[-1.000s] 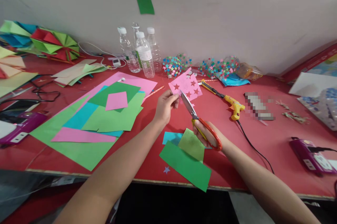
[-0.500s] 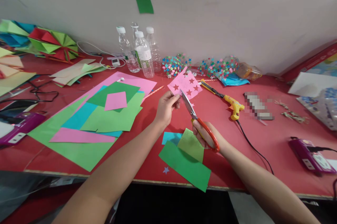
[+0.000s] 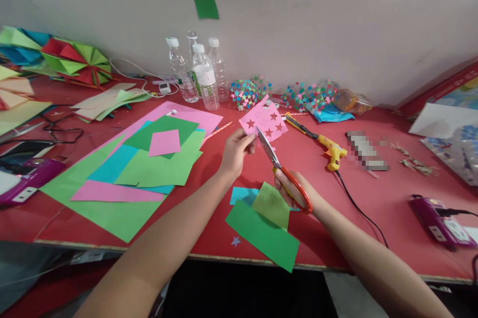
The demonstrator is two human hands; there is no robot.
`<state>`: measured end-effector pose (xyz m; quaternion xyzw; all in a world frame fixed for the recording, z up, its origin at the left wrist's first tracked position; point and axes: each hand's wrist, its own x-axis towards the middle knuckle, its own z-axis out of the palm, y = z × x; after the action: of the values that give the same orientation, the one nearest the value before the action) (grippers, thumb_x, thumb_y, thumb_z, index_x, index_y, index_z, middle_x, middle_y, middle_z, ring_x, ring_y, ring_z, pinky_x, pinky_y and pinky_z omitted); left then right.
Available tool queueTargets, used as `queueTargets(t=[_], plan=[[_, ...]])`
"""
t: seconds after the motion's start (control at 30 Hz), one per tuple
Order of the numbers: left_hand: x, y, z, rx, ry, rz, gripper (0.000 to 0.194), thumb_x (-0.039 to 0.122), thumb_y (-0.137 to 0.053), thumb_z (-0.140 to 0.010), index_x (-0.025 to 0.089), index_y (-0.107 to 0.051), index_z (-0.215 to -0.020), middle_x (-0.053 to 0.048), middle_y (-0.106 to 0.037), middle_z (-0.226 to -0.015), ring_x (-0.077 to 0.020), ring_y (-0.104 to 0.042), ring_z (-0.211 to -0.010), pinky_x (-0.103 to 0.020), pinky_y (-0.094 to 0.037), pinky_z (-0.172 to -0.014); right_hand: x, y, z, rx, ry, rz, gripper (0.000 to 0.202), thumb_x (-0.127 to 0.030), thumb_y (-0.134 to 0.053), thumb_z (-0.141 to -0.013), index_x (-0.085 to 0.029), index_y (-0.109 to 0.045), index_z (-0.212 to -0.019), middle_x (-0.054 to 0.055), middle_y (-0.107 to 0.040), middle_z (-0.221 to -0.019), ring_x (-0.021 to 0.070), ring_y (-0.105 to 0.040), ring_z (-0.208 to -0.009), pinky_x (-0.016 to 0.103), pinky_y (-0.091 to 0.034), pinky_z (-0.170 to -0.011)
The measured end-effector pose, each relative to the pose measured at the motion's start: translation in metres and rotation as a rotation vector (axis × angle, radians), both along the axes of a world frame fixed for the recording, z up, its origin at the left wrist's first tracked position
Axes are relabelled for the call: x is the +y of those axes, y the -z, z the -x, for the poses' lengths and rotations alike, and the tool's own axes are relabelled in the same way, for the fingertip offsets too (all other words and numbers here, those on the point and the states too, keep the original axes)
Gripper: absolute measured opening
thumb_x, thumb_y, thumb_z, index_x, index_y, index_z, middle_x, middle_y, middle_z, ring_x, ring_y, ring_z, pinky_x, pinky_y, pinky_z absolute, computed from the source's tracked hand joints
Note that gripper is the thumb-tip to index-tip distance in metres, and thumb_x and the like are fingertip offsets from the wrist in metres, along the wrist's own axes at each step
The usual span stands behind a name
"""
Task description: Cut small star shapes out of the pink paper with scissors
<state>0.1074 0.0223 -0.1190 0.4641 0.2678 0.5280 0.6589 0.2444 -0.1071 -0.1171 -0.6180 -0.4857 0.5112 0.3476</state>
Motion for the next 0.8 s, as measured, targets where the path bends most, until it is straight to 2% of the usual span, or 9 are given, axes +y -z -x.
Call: queueTargets(t=[0.5, 0.8], plan=[[-0.0006, -0.0009, -0.0006, -0.035, 0.006, 0.003, 0.014, 0.025, -0.065, -0.075, 0.017, -0.057, -0.066, 0.004, -0.055, -0.055, -0.0048, -0.046, -0.047, -0.019, -0.035, -0.048, -0.0003, -0.0057, -0.0011, -0.040, -0.034, -0.038, 0.053, -0.072, -0.046, -0.083, -0.020, -0.048, -0.069, -0.006, -0.044, -0.036, 0.0069, -0.037, -0.029, 0.020, -0.032, -0.034], [-0.0017, -0.0011, -0.0006, -0.045, 0.017, 0.024, 0.012, 0.024, -0.066, -0.073, 0.016, -0.060, -0.067, 0.004, -0.055, -0.055, -0.0049, -0.048, -0.047, -0.018, -0.036, -0.046, -0.0004, -0.0034, 0.0013, -0.012, 0.029, 0.005, 0.055, -0.074, -0.047, -0.081, -0.021, -0.049, -0.068, -0.006, -0.042, -0.033, 0.0072, -0.034, -0.028, 0.021, -0.029, -0.032]])
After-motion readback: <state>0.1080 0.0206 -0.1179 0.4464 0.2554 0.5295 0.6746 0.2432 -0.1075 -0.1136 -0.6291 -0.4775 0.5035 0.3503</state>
